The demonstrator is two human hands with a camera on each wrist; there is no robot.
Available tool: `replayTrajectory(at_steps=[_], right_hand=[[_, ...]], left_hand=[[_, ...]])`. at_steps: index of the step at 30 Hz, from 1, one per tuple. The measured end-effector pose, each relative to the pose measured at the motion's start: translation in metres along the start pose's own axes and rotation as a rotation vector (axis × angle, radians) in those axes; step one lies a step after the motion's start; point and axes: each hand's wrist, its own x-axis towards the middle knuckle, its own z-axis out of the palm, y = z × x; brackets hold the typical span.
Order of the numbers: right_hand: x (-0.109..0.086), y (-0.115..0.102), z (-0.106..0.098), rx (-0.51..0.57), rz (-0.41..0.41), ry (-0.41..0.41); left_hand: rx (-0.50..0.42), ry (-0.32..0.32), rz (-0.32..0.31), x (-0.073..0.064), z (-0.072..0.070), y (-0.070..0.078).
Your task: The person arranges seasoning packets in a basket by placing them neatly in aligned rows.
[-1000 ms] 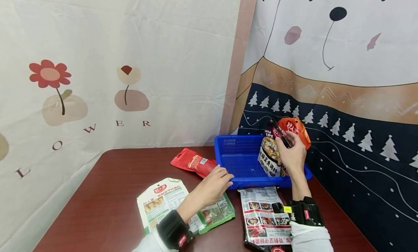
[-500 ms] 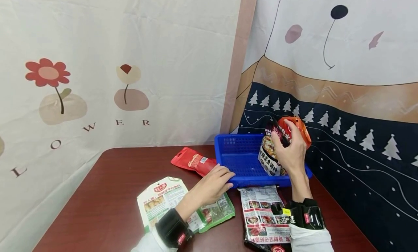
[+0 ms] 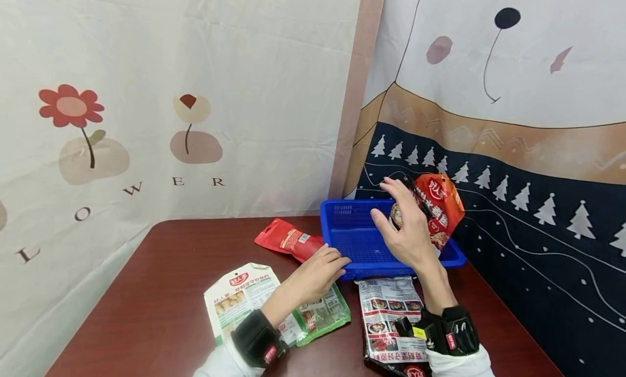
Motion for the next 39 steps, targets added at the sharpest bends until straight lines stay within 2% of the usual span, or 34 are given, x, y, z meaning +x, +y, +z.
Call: replayTrajectory(at_steps=[7, 15, 21, 27, 32, 36, 39], right_hand=[[-0.014, 0.007, 0.000, -0.048, 0.017, -0.172], [-0.030, 0.031, -0.005, -0.094, 0.066, -0.339], [-0.045, 0.051, -0.008, -0.151, 0.106, -0.461], [-0.057, 0.062, -0.012, -0.204, 0.145, -0.634], [-0.063, 0.068, -0.009, -0.254, 0.113, -0.742], [-0.065, 0.072, -0.008, -0.260, 0.064, -0.742], [-0.066, 0.074, -0.009, -0.261, 0.039, -0.730]], left_hand=[[-0.017, -0.018, -0.020, 0.000, 0.000, 0.001], [0.002, -0.031, -0.030, 0.000, -0.003, 0.001], [-0.013, -0.064, -0.026, -0.004, -0.007, 0.008], [-0.012, -0.052, -0.016, -0.006, -0.013, 0.013], [0.022, -0.012, 0.039, -0.008, -0.019, 0.019], [0.041, 0.030, 0.120, -0.005, -0.025, 0.030], [0.031, 0.036, 0.184, -0.004, -0.026, 0.040]])
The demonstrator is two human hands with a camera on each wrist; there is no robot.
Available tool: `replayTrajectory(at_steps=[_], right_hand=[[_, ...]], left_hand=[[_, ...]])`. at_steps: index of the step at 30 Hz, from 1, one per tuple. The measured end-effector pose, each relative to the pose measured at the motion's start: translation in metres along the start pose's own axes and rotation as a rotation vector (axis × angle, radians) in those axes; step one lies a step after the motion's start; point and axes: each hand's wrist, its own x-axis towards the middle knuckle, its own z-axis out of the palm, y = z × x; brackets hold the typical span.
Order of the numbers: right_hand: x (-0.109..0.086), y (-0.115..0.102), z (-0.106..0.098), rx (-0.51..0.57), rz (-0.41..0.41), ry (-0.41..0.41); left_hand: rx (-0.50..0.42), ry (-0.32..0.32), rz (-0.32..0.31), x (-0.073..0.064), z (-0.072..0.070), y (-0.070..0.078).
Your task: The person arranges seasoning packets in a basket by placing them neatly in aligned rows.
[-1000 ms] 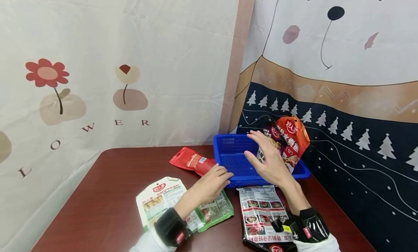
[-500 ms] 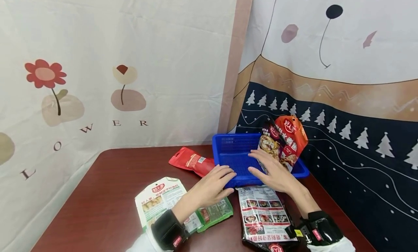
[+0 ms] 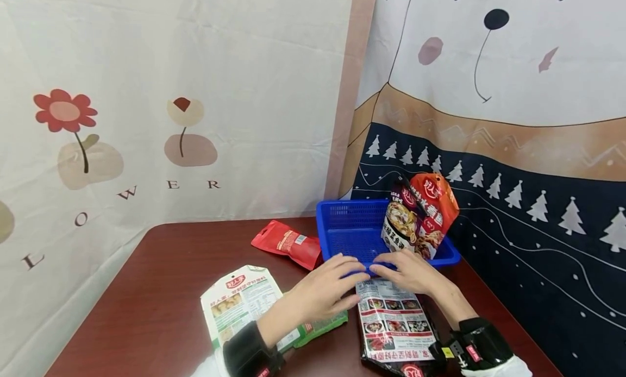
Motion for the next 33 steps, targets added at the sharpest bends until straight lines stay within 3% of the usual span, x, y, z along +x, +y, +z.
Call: replayTrajectory(at_steps=[5, 12, 22, 33], right_hand=[[0.000, 0.003, -0.001, 0.016, -0.007, 0.001], [0.000, 0.003, -0.001, 0.036, 0.033, -0.011], [-0.001, 0.001, 0.001, 0.036, 0.042, -0.018], [0.000, 0.002, 0.003, 0.023, 0.079, 0.000]], left_hand=[[-0.094, -0.040, 0.102, 0.003, 0.005, 0.013], [-0.092, -0.231, 0.175, 0.007, 0.025, 0.029], [0.002, -0.465, 0.167, 0.014, 0.047, 0.041], [0.038, -0.574, 0.160, 0.021, 0.055, 0.048]])
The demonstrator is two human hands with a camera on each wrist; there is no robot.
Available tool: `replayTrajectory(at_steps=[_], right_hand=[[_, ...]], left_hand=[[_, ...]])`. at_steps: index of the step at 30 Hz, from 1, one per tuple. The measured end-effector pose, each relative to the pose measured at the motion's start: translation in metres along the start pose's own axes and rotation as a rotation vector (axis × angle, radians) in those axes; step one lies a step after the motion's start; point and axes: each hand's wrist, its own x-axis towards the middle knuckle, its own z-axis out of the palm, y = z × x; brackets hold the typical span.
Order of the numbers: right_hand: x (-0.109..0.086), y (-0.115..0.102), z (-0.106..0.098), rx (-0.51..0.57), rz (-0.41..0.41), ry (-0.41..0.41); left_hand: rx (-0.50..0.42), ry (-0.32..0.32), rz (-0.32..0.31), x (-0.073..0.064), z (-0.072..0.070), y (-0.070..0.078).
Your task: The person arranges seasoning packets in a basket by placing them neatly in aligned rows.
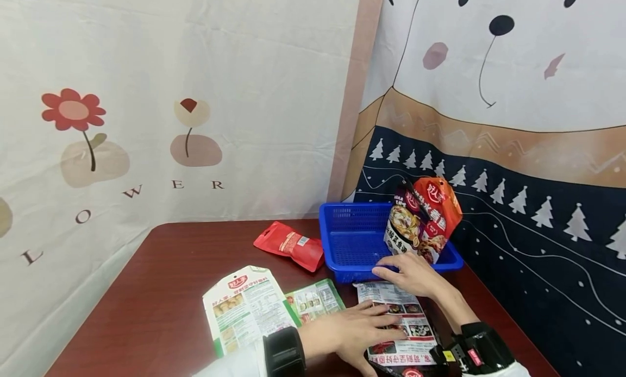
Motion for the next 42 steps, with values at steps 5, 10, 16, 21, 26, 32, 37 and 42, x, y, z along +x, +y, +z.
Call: replayTrajectory(at_steps=[5, 10, 16, 21, 26, 32, 37, 42], right_hand=[[-0.002, 0.001, 0.001, -0.001, 0.010, 0.008], [-0.002, 0.002, 0.002, -0.008, -0.014, 0.020], [-0.002, 0.003, 0.004, -0.008, -0.010, 0.028], [-0.002, 0.003, 0.004, -0.013, -0.018, 0.031], [-0.001, 0.003, 0.004, -0.020, -0.031, 0.032], [-0.001, 0.004, 0.002, 0.005, -0.051, 0.016], [-0.002, 0.004, -0.001, 0.017, -0.046, 0.001], [-0.003, 0.004, -0.004, 0.007, -0.041, -0.009]], left_hand=[[0.013, -0.024, 0.028, 0.003, -0.001, 0.003], [0.055, -0.020, 0.065, 0.005, -0.004, 0.008], [0.082, 0.003, 0.082, 0.004, -0.005, 0.015], [0.113, 0.072, 0.097, -0.003, -0.003, 0.019], [0.144, 0.201, 0.096, -0.011, -0.005, 0.018], [0.079, 0.307, 0.105, -0.019, -0.007, 0.010], [0.034, 0.363, 0.105, -0.027, -0.009, 0.002], [-0.079, 0.477, 0.092, -0.037, -0.015, -0.008]])
